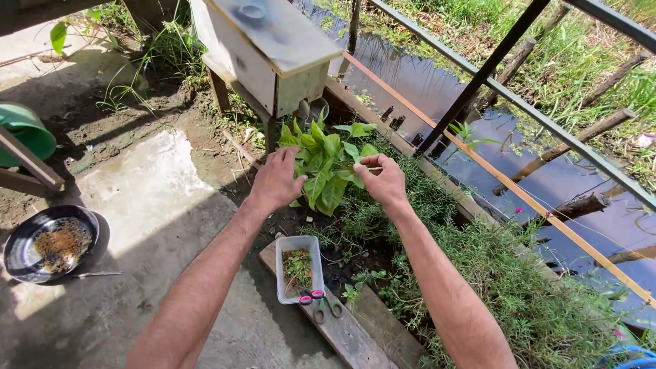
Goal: Prune small plants and prepare cuttings using scissors.
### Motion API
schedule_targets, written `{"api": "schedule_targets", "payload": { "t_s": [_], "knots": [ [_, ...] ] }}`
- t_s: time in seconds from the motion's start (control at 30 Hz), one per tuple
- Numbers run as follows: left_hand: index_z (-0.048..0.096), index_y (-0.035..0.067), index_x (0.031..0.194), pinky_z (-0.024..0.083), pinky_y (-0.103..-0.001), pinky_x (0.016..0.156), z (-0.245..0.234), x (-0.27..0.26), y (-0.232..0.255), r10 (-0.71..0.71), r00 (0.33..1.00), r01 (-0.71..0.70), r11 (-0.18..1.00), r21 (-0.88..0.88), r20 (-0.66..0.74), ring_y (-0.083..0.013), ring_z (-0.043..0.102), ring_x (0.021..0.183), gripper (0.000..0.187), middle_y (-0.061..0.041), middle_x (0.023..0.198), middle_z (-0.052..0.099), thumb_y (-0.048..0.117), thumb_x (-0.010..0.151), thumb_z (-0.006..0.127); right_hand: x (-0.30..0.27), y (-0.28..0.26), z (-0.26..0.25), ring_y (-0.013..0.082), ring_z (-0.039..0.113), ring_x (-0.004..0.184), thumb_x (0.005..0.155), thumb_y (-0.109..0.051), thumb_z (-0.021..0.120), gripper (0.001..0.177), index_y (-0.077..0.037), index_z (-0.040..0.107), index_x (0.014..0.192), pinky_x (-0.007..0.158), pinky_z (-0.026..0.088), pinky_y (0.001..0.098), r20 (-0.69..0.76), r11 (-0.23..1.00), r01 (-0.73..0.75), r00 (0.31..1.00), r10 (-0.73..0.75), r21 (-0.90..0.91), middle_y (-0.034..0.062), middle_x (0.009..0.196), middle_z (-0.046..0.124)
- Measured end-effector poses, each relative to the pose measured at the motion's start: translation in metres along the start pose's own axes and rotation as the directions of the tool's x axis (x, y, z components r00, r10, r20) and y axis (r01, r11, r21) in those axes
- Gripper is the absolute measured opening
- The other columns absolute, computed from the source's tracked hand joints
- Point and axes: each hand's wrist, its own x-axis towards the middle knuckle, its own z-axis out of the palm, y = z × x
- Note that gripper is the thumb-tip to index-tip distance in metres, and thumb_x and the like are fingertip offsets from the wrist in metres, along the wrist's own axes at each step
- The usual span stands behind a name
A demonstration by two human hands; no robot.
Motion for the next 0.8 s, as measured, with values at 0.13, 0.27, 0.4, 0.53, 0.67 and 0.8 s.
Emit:
{"api": "schedule_targets", "payload": {
  "t_s": [0.13, 0.27, 0.4, 0.53, 0.67, 0.8],
  "knots": [
    [0.032, 0.005, 0.151, 0.041, -0.051, 0.111, 0.006, 0.004, 0.021, -0.022, 0.999, 0.02, 0.997, 0.069, 0.037, -0.0355, 0.042, 0.14, 0.077, -0.019, 0.152, 0.039, 0.033, 0.091, 0.072, 0.012, 0.004, -0.022, 0.0099, 0.07, 0.088, 0.088, -0.032, 0.079, 0.028, -0.011, 0.074, 0.105, 0.079, 0.057, 0.0288, 0.061, 0.998, 0.02, 0.998, -0.017, -0.053, 0.0018, 0.104, 0.075],
    [0.032, 0.023, 0.154, 0.037, -0.056, 0.115, 0.012, 0.002, 0.049, 0.043, 0.999, -0.045, 0.976, 0.214, 0.017, -0.0394, 0.038, 0.142, 0.076, -0.02, 0.153, 0.035, 0.038, 0.092, 0.072, 0.016, 0.015, -0.029, 0.0098, 0.07, 0.086, 0.089, -0.03, 0.078, 0.025, -0.01, 0.074, 0.104, 0.077, 0.058, 0.0291, 0.119, 0.998, 0.055, 0.991, -0.057, 0.02, 0.0018, 0.101, 0.076],
    [0.032, 0.04, 0.153, 0.034, -0.062, 0.113, 0.019, 0.004, 0.058, 0.051, 0.995, -0.078, 0.938, 0.339, 0.089, -0.0425, 0.029, 0.146, 0.074, -0.016, 0.157, 0.027, 0.046, 0.091, 0.072, 0.028, 0.026, -0.02, 0.0098, 0.069, 0.084, 0.089, -0.029, 0.079, 0.025, -0.009, 0.075, 0.103, 0.077, 0.058, 0.0288, 0.162, 0.988, 0.134, 0.976, -0.144, 0.072, 0.0024, 0.097, 0.077],
    [0.033, 0.04, 0.152, 0.035, -0.062, 0.112, 0.013, 0.015, 0.058, 0.046, 0.987, -0.101, 0.919, 0.38, 0.151, -0.0403, 0.027, 0.147, 0.073, -0.015, 0.158, 0.026, 0.051, 0.09, 0.07, 0.019, 0.01, -0.019, 0.0085, 0.069, 0.084, 0.09, -0.029, 0.078, 0.025, -0.01, 0.075, 0.107, 0.074, 0.058, 0.0282, 0.194, 0.996, 0.027, 0.98, -0.044, 0.091, 0.0016, 0.098, 0.077],
    [0.045, 0.035, 0.146, 0.037, -0.062, 0.11, 0.011, 0.019, 0.047, 0.071, 0.978, -0.145, 0.909, 0.391, 0.198, -0.0402, 0.027, 0.146, 0.067, -0.016, 0.157, 0.027, 0.053, 0.088, 0.072, 0.014, 0.008, 0.0, 0.0101, 0.07, 0.081, 0.093, -0.023, 0.071, 0.029, -0.013, 0.072, 0.12, 0.074, 0.06, 0.0281, 0.2, 0.989, 0.065, 0.976, -0.09, 0.131, 0.0012, 0.11, 0.075],
    [0.057, 0.027, 0.135, 0.041, -0.062, 0.107, 0.026, 0.032, 0.018, 0.063, 0.98, -0.128, 0.928, 0.35, 0.191, -0.0395, 0.033, 0.144, 0.053, -0.017, 0.155, 0.032, 0.048, 0.09, 0.073, 0.002, -0.001, 0.022, 0.02, 0.073, 0.086, 0.095, -0.019, 0.065, 0.04, -0.016, 0.063, 0.135, 0.079, 0.062, 0.0354, 0.234, 0.995, 0.097, 0.967, -0.096, 0.009, 0.0071, 0.125, 0.07]
  ]
}}
